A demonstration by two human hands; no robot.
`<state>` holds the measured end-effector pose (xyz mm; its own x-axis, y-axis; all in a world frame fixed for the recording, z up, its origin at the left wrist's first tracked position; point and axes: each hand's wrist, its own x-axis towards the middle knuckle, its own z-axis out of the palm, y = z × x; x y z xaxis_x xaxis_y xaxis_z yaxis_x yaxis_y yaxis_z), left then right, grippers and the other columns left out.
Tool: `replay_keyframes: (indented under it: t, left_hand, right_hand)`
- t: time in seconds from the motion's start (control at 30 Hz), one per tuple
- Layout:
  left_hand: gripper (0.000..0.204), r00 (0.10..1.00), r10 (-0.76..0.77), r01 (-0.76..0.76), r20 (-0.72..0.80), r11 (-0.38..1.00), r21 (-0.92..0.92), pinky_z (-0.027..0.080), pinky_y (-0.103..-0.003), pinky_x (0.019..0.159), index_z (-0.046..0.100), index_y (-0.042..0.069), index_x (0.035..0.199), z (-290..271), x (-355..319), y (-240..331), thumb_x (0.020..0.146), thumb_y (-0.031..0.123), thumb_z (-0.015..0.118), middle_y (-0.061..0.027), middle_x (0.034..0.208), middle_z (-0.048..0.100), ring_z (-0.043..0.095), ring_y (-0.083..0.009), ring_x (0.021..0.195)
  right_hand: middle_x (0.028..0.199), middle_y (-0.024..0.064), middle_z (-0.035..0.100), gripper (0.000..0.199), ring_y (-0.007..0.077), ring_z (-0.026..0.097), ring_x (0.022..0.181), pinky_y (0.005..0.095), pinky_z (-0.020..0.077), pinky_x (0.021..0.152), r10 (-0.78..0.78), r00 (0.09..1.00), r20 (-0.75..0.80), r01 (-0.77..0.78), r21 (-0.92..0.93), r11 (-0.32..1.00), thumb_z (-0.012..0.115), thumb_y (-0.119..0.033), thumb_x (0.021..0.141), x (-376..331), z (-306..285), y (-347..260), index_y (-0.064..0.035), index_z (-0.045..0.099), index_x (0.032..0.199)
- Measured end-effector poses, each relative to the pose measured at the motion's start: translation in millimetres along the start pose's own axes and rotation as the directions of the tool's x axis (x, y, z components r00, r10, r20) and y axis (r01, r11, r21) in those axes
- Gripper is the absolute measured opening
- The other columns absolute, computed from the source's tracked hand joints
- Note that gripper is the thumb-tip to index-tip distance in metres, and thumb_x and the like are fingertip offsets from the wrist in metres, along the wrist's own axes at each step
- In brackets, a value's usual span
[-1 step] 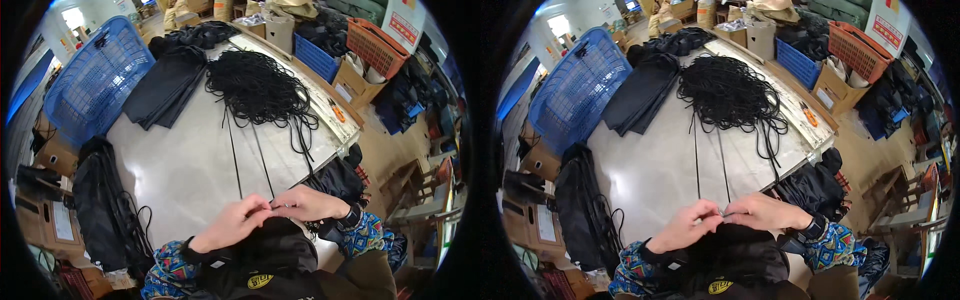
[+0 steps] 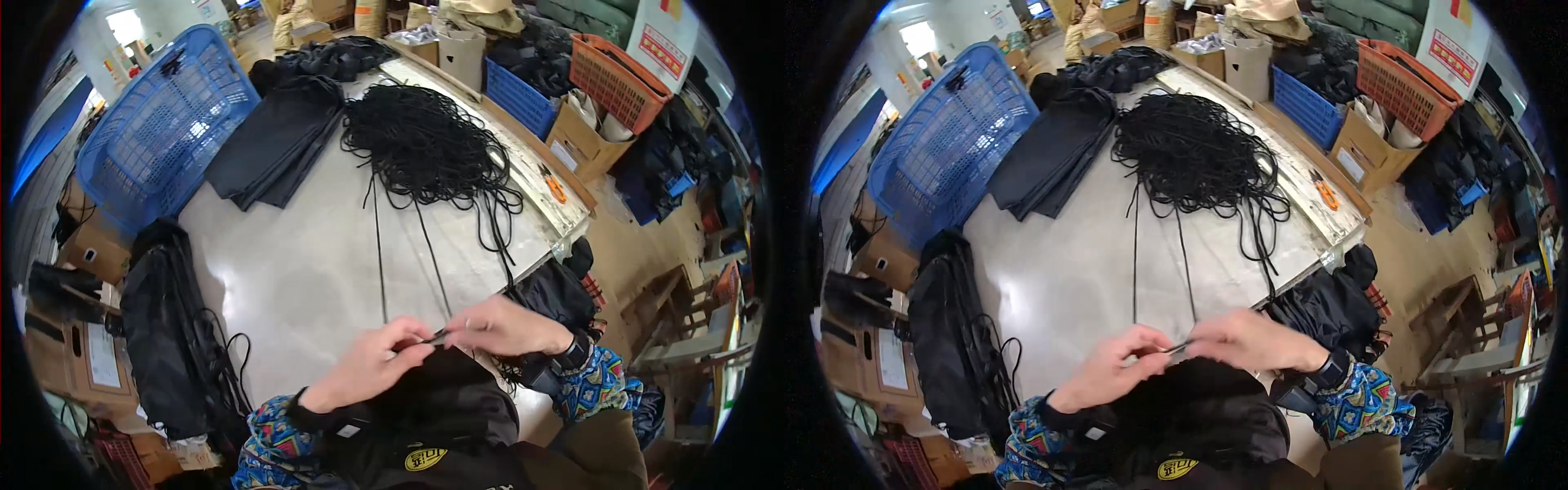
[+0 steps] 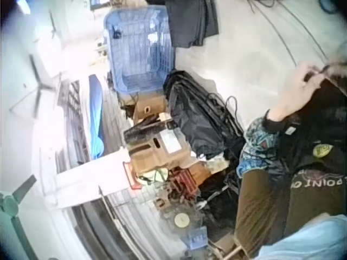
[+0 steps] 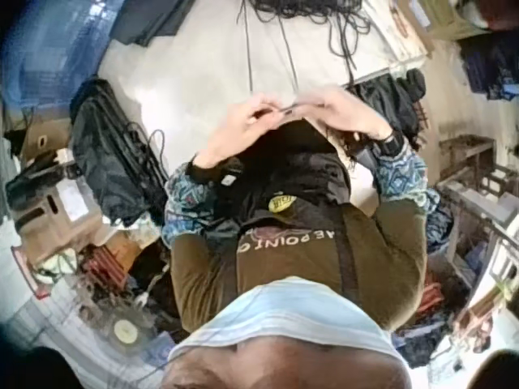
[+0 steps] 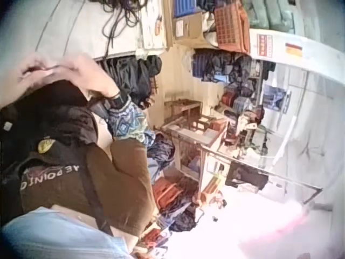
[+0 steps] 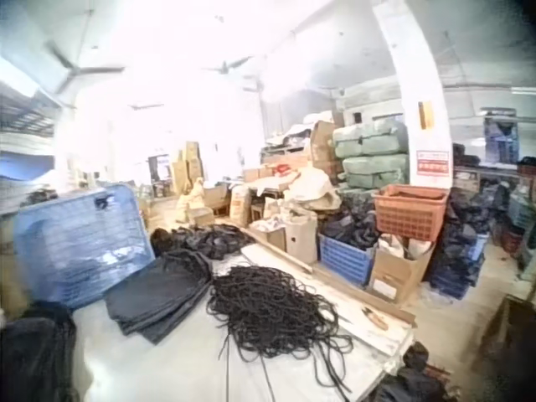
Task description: The person uses a metal hook tool to thread black drawstrings through the hems of black fabric bags. They repeatedly pull the strings through the channels, adjust the bags, and stack the finished units on a table in a workshop setting.
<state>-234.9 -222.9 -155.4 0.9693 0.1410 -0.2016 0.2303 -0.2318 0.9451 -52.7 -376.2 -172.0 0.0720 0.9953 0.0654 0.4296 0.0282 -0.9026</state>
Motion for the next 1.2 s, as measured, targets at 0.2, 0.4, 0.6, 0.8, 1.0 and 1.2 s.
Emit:
replay_keyframes:
  t: [0.2,0.4,0.6,0.8,1.0,1.2]
  left_hand:
    - [0.011,0.989,-0.089,0.081,-0.117,0.994,-0.071,0.043,-0.025,0.049,0.062,-0.007,0.081,-107,-149,-13,0.085,0.003,0.062,-0.0065,0.065,0.060,0.054,-0.0107,0.055]
    - [0.019,0.903,0.423,-0.422,-0.071,0.845,-0.330,0.040,-0.027,0.044,0.058,-0.001,0.069,-136,-265,-30,0.086,0.007,0.058,-0.0100,0.059,0.055,0.051,-0.0210,0.048]
    - [0.018,0.857,-0.368,0.238,-0.360,0.903,-0.358,0.036,-0.018,0.047,0.066,-0.002,0.095,-15,-133,1,0.090,0.014,0.061,-0.0029,0.069,0.060,0.048,-0.0038,0.053]
    - [0.014,0.876,-0.202,-0.093,-0.438,0.820,-0.564,0.034,-0.019,0.043,0.060,-0.002,0.100,-20,-130,-10,0.091,0.007,0.056,-0.0023,0.066,0.058,0.044,-0.0048,0.048]
    - [0.030,0.847,0.068,-0.498,-0.527,-0.244,-0.832,0.040,-0.024,0.041,0.056,-0.004,0.108,-31,-162,-85,0.100,0.020,0.040,-0.0080,0.075,0.058,0.045,-0.0109,0.048]
    - [0.032,0.725,-0.081,-0.668,-0.684,-0.328,-0.669,0.055,-0.024,0.065,0.052,-0.002,0.123,-27,-169,-77,0.099,0.017,0.044,-0.0153,0.119,0.061,0.063,-0.0172,0.097]
  right_hand:
    - [0.059,-0.0046,0.047,0.017,0.0028,0.040,0.048,0.0209,0.0309,0.042,0.536,0.619,-0.574,-0.336,0.424,0.841,0.055,-0.015,0.088,-17,-63,52,-0.0043,0.067,0.084]
    - [0.056,-0.0071,0.042,0.029,0.0016,0.034,0.042,0.0201,0.0261,0.037,0.524,0.737,-0.427,-0.476,0.222,0.851,0.054,-0.011,0.087,-2,-64,68,-0.0019,0.061,0.114]
    - [0.064,0.0034,0.053,0.052,0.0090,0.047,0.060,0.0275,0.0427,0.055,0.012,0.987,0.158,-0.041,0.178,0.983,0.063,-0.018,0.088,38,42,-37,-0.0096,0.044,0.136]
    - [0.071,-0.0047,0.055,0.016,0.0051,0.048,0.064,0.0226,0.0422,0.059,0.066,0.994,0.089,-0.074,0.092,0.993,0.057,-0.016,0.093,39,42,-49,-0.0013,0.064,0.096]
    - [0.064,-0.0079,0.049,0.018,0.0018,0.041,0.058,0.0201,0.0317,0.051,0.230,0.895,-0.381,-0.252,-0.008,0.968,0.054,-0.014,0.094,16,7,-12,-0.0020,0.063,0.084]
    - [0.058,-0.0095,0.040,0.017,0.0001,0.035,0.054,0.0199,0.0249,0.047,0.348,0.822,-0.451,-0.384,0.013,0.923,0.055,-0.015,0.094,0,-3,13,-0.0023,0.061,0.085]
